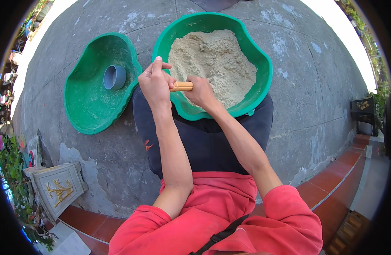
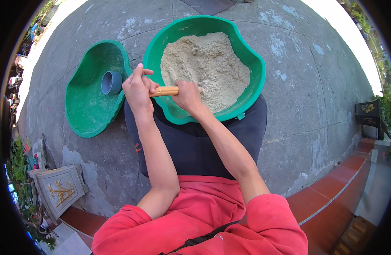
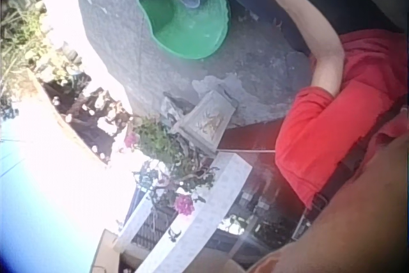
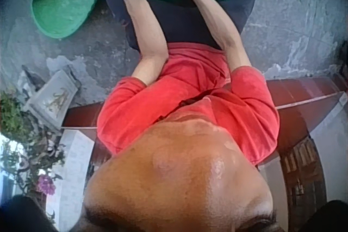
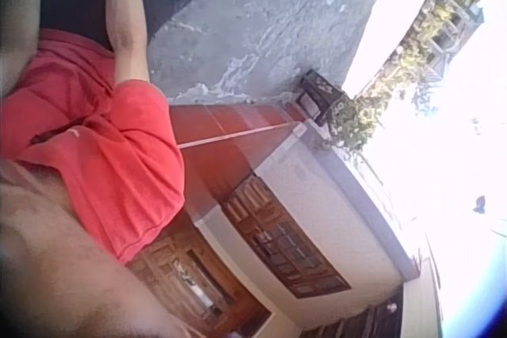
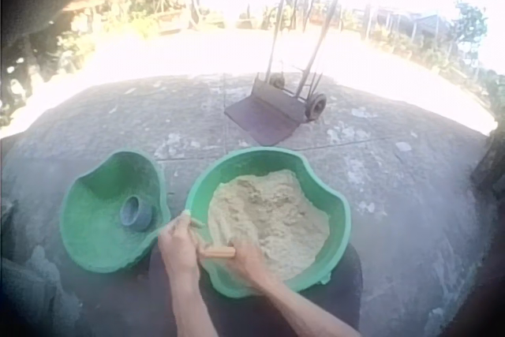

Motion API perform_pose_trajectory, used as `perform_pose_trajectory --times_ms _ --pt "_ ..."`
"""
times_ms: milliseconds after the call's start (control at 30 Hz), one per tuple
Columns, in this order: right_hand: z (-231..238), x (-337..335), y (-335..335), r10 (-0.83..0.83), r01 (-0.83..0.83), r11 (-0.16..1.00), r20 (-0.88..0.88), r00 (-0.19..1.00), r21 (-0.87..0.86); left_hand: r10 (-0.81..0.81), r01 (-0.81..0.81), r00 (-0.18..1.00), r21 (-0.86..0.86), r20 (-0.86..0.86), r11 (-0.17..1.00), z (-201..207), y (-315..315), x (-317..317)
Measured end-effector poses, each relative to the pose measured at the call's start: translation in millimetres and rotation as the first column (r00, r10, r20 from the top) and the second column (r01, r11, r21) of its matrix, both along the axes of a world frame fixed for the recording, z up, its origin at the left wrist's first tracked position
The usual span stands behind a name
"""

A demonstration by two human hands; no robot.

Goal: Grinding and mixing rice flour in a basin using a wooden pestle.

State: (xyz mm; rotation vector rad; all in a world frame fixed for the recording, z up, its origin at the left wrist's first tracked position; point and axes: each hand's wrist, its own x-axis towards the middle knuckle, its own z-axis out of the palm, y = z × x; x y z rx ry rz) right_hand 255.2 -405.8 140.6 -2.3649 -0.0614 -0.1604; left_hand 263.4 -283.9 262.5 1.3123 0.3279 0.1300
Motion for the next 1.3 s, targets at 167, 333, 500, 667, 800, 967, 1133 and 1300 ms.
perform_pose_trajectory --times_ms 167,333,500,667,800,967,1133,1300 --pt "24 -7 0 0.026 -0.024 1.000 -0.090 0.996 0.020 0.032 -0.022 0.993 -0.086 0.115 0.996 10 3 -5" --pt "45 24 14 0.448 -0.431 0.885 -0.072 0.891 0.174 0.207 -0.190 0.938 -0.086 0.280 0.978 37 10 -15" --pt "34 96 21 0.583 -0.606 0.794 0.222 0.782 0.048 0.306 -0.349 0.859 0.031 0.410 0.937 26 -6 -6" --pt "-5 113 -13 0.529 -0.536 0.842 0.105 0.842 0.061 0.199 -0.238 0.932 0.099 0.302 0.966 -32 -27 14" --pt "-24 72 -18 0.240 -0.313 0.905 0.264 0.934 0.288 0.148 -0.217 0.948 0.231 0.281 0.949 -32 -49 8" --pt "7 7 -14 0.109 -0.104 0.978 -0.017 0.994 0.181 0.103 -0.097 0.984 -0.051 0.147 0.994 20 -31 -5" --pt "47 11 6 0.365 -0.339 0.911 -0.075 0.928 0.235 0.264 -0.232 0.924 -0.146 0.275 0.962 50 -8 -20" --pt "32 64 27 0.624 -0.605 0.752 0.013 0.781 0.262 0.327 -0.396 0.855 0.098 0.403 0.913 30 -9 -10"
